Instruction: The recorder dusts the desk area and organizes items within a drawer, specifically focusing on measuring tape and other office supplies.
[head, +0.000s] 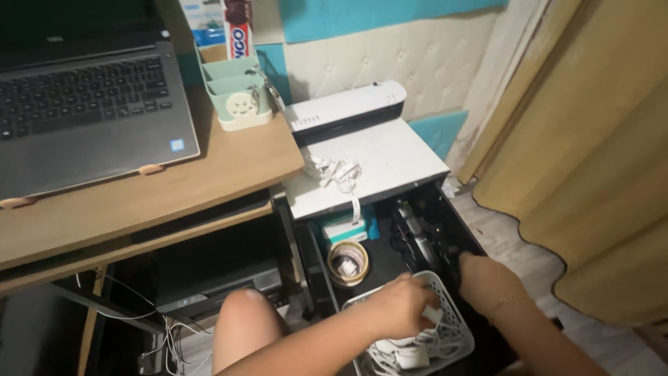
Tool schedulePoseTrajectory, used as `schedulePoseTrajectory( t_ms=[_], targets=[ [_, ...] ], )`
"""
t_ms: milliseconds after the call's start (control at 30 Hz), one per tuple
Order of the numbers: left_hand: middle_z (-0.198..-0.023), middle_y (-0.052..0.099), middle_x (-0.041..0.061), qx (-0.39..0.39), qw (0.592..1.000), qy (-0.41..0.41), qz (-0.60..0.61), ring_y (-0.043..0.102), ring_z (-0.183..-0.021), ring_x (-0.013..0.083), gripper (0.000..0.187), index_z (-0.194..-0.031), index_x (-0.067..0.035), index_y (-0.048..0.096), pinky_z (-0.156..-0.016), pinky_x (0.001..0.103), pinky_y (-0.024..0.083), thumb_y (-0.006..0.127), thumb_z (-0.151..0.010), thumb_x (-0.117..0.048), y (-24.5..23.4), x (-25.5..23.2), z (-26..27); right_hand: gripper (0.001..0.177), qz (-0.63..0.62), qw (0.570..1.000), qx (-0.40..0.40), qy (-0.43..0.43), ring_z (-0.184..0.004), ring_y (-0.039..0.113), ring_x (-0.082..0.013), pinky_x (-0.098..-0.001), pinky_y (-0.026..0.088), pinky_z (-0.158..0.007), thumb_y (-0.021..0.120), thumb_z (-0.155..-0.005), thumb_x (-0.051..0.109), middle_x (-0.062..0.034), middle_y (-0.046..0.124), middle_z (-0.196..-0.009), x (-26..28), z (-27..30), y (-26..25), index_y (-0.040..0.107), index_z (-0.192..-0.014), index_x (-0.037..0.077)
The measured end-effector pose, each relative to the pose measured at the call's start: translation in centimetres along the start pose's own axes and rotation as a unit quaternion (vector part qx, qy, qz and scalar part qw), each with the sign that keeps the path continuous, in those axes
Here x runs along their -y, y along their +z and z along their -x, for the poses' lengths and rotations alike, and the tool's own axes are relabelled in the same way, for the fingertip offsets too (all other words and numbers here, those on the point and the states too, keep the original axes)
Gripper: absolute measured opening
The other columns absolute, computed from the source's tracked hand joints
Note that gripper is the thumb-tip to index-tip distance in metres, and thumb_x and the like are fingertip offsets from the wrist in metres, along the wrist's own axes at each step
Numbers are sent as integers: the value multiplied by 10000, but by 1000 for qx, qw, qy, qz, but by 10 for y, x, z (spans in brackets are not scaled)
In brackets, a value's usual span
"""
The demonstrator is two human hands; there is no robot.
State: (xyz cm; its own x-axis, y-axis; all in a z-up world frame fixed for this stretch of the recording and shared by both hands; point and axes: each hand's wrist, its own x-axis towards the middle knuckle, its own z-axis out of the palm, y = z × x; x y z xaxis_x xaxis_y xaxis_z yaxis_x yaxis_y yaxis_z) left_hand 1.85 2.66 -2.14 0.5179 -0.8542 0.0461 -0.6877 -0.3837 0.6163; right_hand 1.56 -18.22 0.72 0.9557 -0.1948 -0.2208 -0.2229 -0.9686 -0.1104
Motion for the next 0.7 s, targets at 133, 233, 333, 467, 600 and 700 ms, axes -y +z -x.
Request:
schedulePoseTrajectory(
  t_ms=[133,233,333,467,600,700],
  targets=[
    [-1088,732,189,-7,998,38,-42,654,-1090,385,404,-1097,-83,766,-922,443,536,794,-763,-310,27,-8,-25,277,102,975,188,-56,-1050,733,-305,-393,591,-921,800,-771,188,-161,751,-1091,-19,4,11,785,-1026,80],
    [-1109,729,206,153,986,-46,-51,685,-1081,386,410,-1154,-48,736,-928,455,555,771,-830,-296,84,13,-56,275,137,963,220,-73,-1057,727,-284,-387,586,-920,797,-785,208,-146,751,-1111,-34,-3,31,783,-1034,91],
    [-1084,713,208,130,986,-31,-102,650,-1043,429,356,-1132,-52,736,-868,516,539,715,-814,-210,111,16,-40,293,141,948,267,-98,-1027,727,-276,-382,581,-905,798,-800,250,-143,753,-1098,-47,-12,46,783,-1041,84],
    [-1003,729,168,-18,985,49,-164,626,-990,438,296,-1026,-95,770,-812,557,517,645,-770,-177,135,28,-33,318,142,931,314,-122,-998,727,-268,-376,576,-890,797,-815,293,-140,756,-1085,-61,-19,62,783,-1048,76],
    [-945,742,130,-98,985,14,-141,684,-914,360,201,-985,-90,774,-759,487,552,669,-853,-199,118,37,-35,347,124,909,372,-138,-944,732,-250,-365,573,-860,803,-825,340,-132,766,-1054,-57,-10,52,787,-1043,70],
    [-868,735,138,-81,990,-115,33,706,-805,311,182,-954,-80,776,-734,432,564,735,-872,-237,55,12,-27,320,66,916,372,-135,-879,741,-216,-342,578,-815,824,-791,327,-107,788,-996,-64,-9,45,808,-1003,88]
  ],
)
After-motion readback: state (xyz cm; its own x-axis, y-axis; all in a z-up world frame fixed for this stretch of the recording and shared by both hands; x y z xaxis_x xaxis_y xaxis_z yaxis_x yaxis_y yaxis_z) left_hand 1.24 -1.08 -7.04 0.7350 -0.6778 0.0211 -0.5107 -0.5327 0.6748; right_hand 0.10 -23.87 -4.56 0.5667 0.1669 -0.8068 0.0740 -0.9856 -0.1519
